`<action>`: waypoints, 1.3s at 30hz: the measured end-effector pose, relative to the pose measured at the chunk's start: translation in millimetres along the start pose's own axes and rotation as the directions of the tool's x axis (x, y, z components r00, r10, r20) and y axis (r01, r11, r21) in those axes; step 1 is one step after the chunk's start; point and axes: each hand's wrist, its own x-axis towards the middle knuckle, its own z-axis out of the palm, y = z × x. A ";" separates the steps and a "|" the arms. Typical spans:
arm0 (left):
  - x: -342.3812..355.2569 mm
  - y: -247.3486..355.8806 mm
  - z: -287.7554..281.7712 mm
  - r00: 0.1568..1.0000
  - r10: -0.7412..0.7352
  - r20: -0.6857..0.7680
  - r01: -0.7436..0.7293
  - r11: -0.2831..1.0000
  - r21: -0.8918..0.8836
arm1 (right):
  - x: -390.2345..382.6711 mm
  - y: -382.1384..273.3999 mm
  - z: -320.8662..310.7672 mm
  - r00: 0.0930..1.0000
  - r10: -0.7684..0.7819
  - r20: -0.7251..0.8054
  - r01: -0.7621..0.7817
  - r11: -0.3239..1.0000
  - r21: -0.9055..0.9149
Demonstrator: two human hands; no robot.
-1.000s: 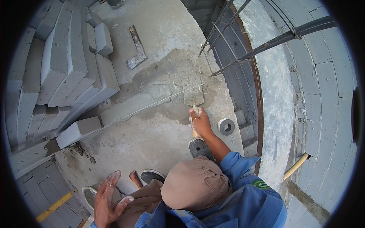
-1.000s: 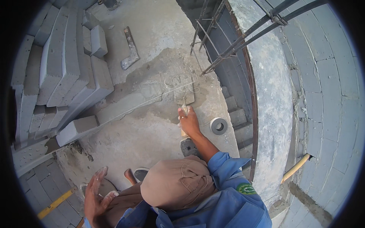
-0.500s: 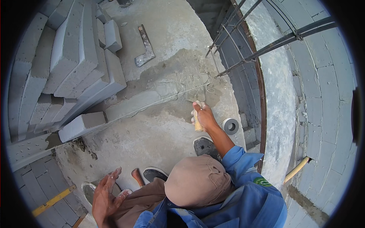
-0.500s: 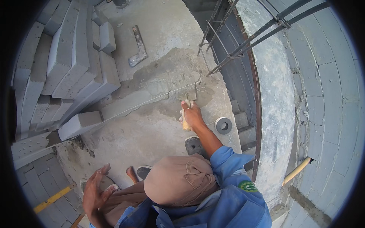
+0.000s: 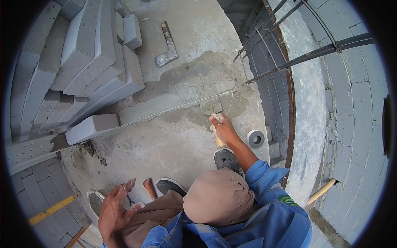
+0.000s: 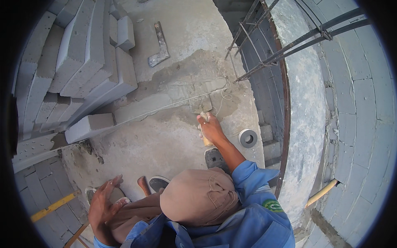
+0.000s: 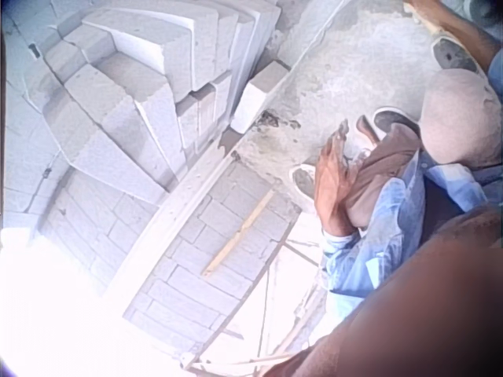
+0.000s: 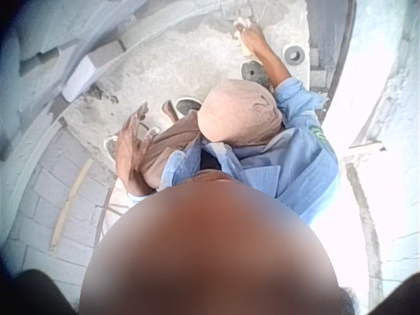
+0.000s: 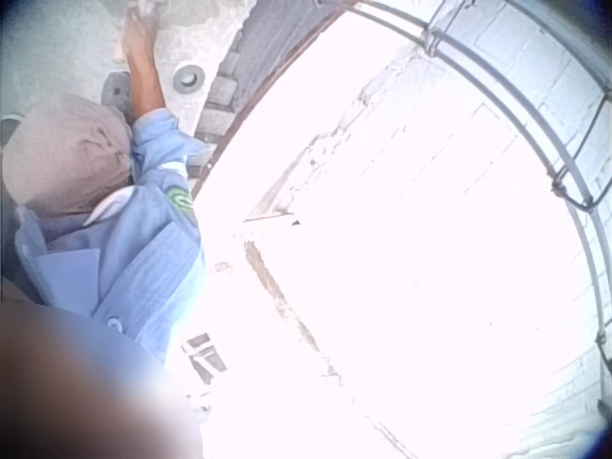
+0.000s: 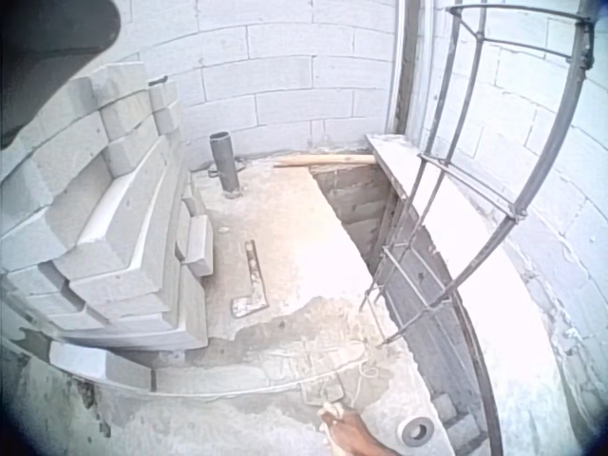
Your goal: The person constructs a wall by applying mortar from a bucket onto lightweight concrete blocks with a trowel, then laying the blocks in courses.
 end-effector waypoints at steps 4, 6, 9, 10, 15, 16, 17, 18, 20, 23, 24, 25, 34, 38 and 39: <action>2.1 3.0 -2.0 0.999 -0.026 0.039 0.026 1.000 0.001 | 1.4 7.7 1.7 0.999 -0.040 -0.006 0.037 0.967 -0.251; 2.3 -0.1 -0.9 0.999 -0.033 0.042 0.033 0.999 -0.014 | 1.3 12.8 -1.3 0.998 -0.062 -0.011 0.053 0.931 -0.361; 2.6 2.4 -3.5 0.997 -0.060 0.048 0.061 0.998 -0.011 | 0.4 13.3 -13.6 0.986 -0.166 -0.019 0.120 0.786 -0.607; 3.3 1.5 -3.9 0.997 -0.062 0.049 0.063 0.998 -0.013 | 2.6 11.1 -19.2 0.982 -0.182 -0.048 0.115 0.786 -0.607; 3.9 -5.8 -2.3 0.998 0.021 0.056 -0.022 1.000 0.012 | 31.4 25.4 -38.3 0.920 -0.328 -0.217 0.114 0.750 -0.652; 1.7 -7.6 -2.8 0.998 0.014 0.054 -0.014 1.000 0.012 | 30.9 22.6 -29.9 0.922 -0.327 -0.209 0.117 0.749 -0.652; 1.5 -6.5 -1.5 0.998 0.016 0.063 -0.017 1.000 0.013 | 24.8 14.6 -22.8 0.948 -0.232 -0.216 0.122 0.897 -0.425; 1.6 -5.3 -0.1 0.997 0.019 0.073 -0.020 1.000 0.013 | 21.3 11.2 -18.0 0.971 -0.139 -0.197 0.106 0.980 -0.167; 0.7 -4.1 -0.2 0.997 0.021 0.071 -0.021 1.000 0.000 | 21.6 9.8 -10.6 0.979 -0.109 -0.171 0.103 0.994 -0.042; -2.6 -7.3 -0.1 0.997 0.031 0.064 -0.030 0.999 -0.010 | 17.0 8.3 -7.1 0.989 -0.081 -0.123 0.088 0.995 0.056; -4.1 -9.0 -0.2 0.998 0.040 0.058 -0.039 0.999 -0.010 | 14.7 8.9 -5.8 0.991 -0.079 -0.105 0.082 0.996 0.025; -4.0 -9.5 -0.1 0.997 0.042 0.057 -0.041 0.999 -0.012 | 13.9 12.0 -6.1 0.991 -0.080 -0.107 0.083 0.996 0.023; -3.4 -10.2 -0.7 0.995 0.061 0.079 -0.058 0.997 -0.044 | 41.7 15.3 10.1 0.957 -0.108 -0.270 0.152 0.977 0.150; -3.2 -9.8 1.6 0.994 0.068 0.085 -0.062 0.996 -0.064 | 49.1 11.7 19.0 0.940 -0.119 -0.321 0.189 0.962 0.198; -3.4 -10.0 2.5 0.993 0.073 0.088 -0.066 0.995 -0.076 | 48.9 11.0 19.0 0.940 -0.110 -0.322 0.185 0.960 0.211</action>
